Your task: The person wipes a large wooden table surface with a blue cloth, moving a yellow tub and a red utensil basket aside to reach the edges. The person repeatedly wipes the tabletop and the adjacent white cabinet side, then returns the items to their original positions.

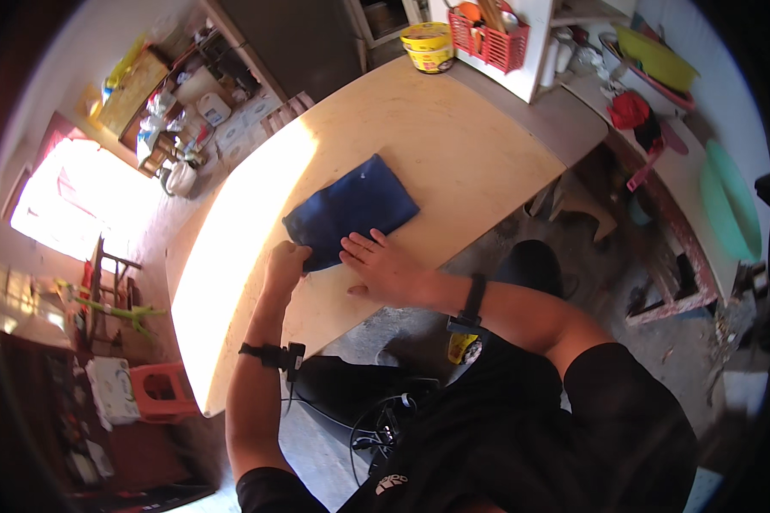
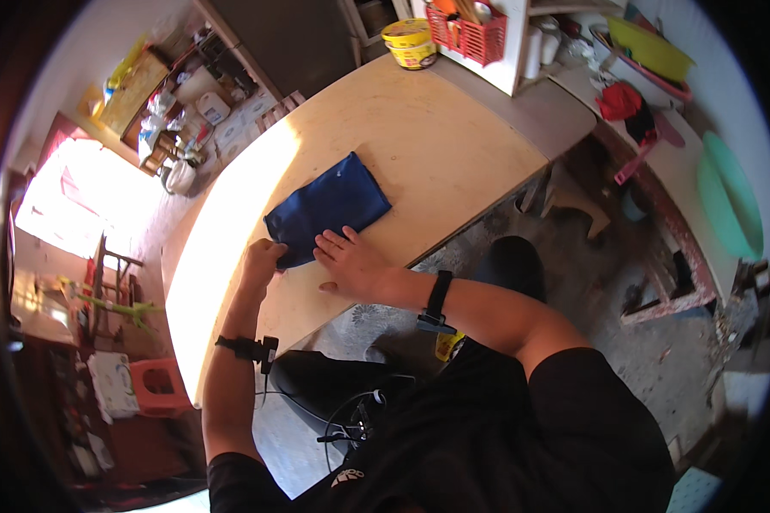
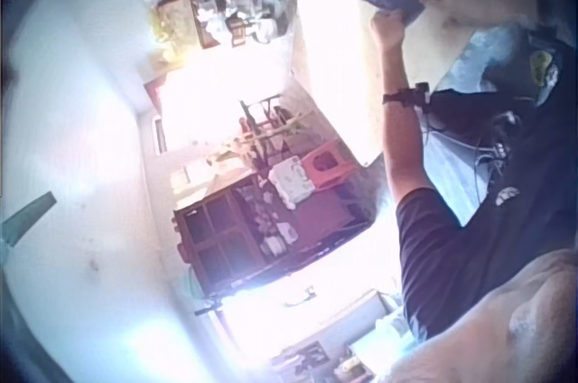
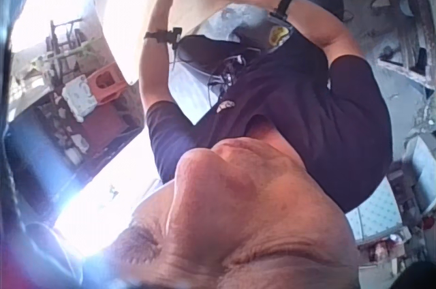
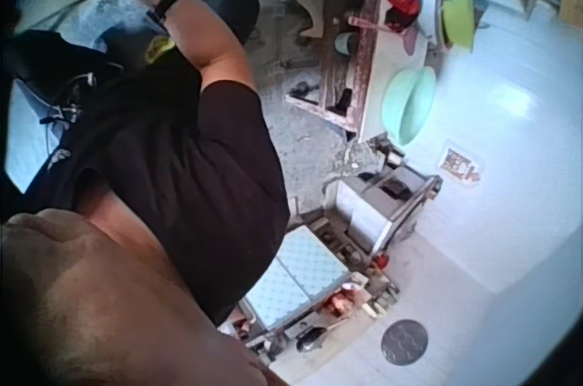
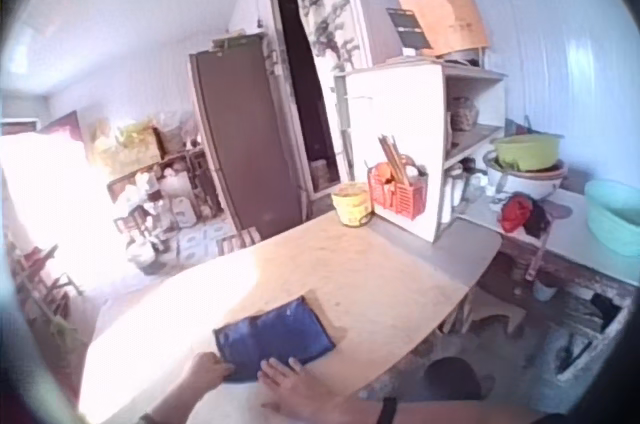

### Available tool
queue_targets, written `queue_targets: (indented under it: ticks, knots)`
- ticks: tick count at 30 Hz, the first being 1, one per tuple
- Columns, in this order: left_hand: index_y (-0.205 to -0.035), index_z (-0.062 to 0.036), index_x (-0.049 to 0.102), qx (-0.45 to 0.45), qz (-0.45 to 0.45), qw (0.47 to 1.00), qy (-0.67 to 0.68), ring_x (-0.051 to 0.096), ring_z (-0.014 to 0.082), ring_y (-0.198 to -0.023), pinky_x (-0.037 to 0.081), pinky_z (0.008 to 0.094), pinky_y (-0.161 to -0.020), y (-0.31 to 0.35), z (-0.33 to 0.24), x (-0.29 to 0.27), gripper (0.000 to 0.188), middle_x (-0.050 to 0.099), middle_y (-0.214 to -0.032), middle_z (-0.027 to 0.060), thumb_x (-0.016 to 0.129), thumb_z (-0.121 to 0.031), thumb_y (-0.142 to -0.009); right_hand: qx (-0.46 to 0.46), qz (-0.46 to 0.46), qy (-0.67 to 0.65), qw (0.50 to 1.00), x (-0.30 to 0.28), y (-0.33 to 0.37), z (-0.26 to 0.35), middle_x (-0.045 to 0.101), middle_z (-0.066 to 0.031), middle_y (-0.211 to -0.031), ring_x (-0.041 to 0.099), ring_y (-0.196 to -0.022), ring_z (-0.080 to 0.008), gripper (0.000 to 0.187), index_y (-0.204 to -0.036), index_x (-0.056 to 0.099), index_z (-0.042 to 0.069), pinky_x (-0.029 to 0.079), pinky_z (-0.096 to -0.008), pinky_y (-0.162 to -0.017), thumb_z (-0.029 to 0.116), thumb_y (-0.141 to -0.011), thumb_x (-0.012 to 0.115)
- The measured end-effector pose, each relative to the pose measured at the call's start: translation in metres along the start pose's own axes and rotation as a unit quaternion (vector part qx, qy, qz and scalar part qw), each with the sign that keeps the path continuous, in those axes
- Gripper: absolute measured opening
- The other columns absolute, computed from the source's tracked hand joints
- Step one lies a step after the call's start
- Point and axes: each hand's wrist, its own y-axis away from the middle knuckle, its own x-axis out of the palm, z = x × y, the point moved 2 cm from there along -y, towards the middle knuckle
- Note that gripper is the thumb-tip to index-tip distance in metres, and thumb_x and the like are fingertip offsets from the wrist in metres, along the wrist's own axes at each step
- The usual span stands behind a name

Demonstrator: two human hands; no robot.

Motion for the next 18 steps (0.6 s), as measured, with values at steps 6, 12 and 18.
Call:
queue_targets:
  ticks: [6,12,18]
  knots:
    - [-0.098,-0.0006,0.069,0.072,-0.009,0.984,0.164,0.063,0.0177,-0.073,0.052,0.0335,-0.059,-0.015,-0.064,0.024,0.024,0.066,-0.083,0.0069,0.068,-0.024,-0.092,0.014,-0.085,-0.03,0.996,-0.014,0.015,0.001,0.054,-0.0194,-0.151,0.044,-0.146,-0.0328,0.054,-0.136,0.061,-0.001,0.035,-0.0489,-0.121,0.037,-0.099,0.064]
    - [-0.124,-0.0034,0.067,0.125,0.134,0.983,-0.02,0.064,0.0143,-0.087,0.052,0.0296,-0.069,-0.03,-0.129,0.083,0.043,0.068,-0.105,0.0029,0.065,-0.04,-0.102,0.012,-0.129,-0.091,0.987,-0.046,0.042,-0.008,0.068,-0.0156,-0.128,0.065,-0.12,-0.0317,0.033,-0.11,0.071,0.001,0.051,-0.043,-0.104,0.029,-0.093,0.071]
    - [-0.134,-0.0032,0.065,0.135,-0.006,0.991,0.005,0.069,0.0136,-0.096,0.054,0.0299,-0.077,0.007,-0.062,0.001,0.04,0.07,-0.111,0.0047,0.061,-0.032,-0.106,0.055,-0.258,-0.12,0.957,-0.085,0.036,-0.039,0.065,-0.0202,-0.13,0.063,-0.122,-0.0361,0.044,-0.12,0.068,-0.001,0.05,-0.0459,-0.106,0.03,-0.089,0.072]
